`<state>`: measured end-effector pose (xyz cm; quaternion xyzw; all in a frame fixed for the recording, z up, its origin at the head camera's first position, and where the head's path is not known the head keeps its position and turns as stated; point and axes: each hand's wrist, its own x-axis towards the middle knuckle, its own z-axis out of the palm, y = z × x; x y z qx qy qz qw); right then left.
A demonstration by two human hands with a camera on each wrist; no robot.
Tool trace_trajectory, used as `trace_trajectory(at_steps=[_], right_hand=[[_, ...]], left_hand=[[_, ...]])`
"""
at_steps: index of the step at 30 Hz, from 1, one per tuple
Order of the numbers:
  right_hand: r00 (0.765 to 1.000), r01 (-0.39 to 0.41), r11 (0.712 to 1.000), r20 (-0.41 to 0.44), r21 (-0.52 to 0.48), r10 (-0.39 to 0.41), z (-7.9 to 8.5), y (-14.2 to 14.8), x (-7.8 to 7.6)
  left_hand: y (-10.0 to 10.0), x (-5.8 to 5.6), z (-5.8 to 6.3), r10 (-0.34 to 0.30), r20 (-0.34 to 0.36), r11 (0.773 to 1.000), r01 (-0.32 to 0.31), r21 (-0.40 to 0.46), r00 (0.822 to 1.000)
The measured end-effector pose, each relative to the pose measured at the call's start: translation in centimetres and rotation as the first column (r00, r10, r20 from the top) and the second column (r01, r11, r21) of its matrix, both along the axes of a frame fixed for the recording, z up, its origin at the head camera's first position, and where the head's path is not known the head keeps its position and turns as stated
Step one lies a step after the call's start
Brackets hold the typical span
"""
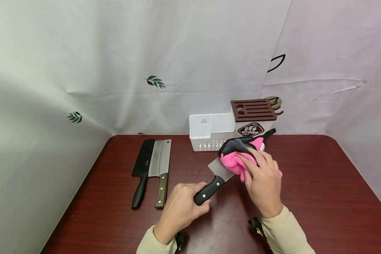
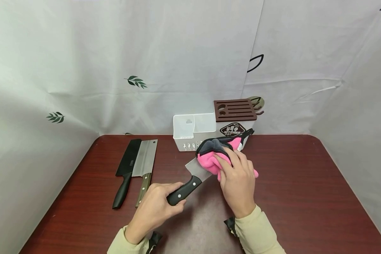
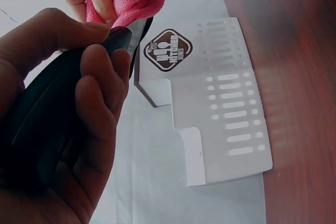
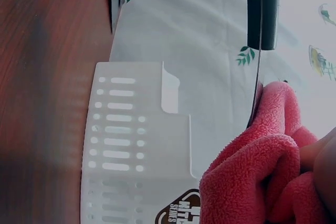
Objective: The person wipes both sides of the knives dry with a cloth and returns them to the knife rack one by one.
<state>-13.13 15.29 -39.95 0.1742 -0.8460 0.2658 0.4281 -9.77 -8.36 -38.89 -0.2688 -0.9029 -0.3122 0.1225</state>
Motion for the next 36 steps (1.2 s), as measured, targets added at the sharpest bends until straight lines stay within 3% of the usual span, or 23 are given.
trace_trajectory(at_steps=[7, 19, 36], right_hand=[[0.999, 0.025, 1.000, 0.037, 0.006, -0.025, -0.04, 0.23, 0.07], [0.998, 0.062, 0.997, 0.003, -0.054, -0.061, 0.11, 0.26, -0.10], [0.992, 0.125, 0.987, 0.020, -0.105, -0.124, -0.16, 0.53, -0.31]], left_hand=[[0.01, -0.02, 0.07, -0.007, 0.006, 1.000, 0.007, -0.003, 1.000], [-0.03, 0.03, 0.13, -0.013, 0.007, 1.000, 0.013, 0.000, 1.000], [-0.13, -0.05, 0.10, -0.017, -0.004, 1.000, 0.017, -0.007, 1.000]])
